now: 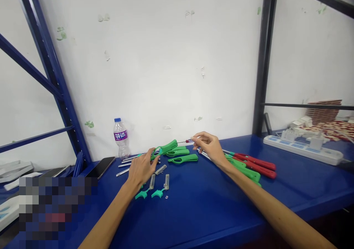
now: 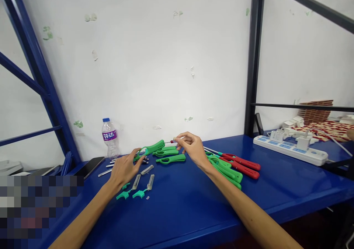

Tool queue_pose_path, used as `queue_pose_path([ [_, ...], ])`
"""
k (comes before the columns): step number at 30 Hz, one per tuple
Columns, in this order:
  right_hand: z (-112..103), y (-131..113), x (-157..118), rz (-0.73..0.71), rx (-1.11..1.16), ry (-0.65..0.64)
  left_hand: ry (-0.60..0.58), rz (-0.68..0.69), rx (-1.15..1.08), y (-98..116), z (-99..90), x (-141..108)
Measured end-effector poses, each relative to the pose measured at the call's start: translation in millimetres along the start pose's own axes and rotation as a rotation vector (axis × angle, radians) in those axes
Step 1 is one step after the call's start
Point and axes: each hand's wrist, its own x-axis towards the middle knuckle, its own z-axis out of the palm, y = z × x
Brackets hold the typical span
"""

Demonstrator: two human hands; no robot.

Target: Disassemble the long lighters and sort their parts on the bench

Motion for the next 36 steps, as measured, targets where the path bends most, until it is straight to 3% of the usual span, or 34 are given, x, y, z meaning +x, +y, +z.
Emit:
queue_pose_path([
  [5,-1.4,-1.6,0.4,-0.027,-0.005,0.041,-0.007,0.015,0.0,2.6,-1.1,-0.6],
  [12,-3.0,3.1,0.4,0.019,-0.017,-0.032,-0.023,0.014,0.013,3.1,-3.1,-0.2],
  [25,-1.0,-0.3,-1.5,-0.032,-0.065,-0.14,0.001,0.018,0.022,0.7,-0.4,-0.5],
  [36,1.4,1.0,-1.5,0.006,-0.037,-0.132,0.0,0.023,0.003,1.9,-0.5,-0.3],
])
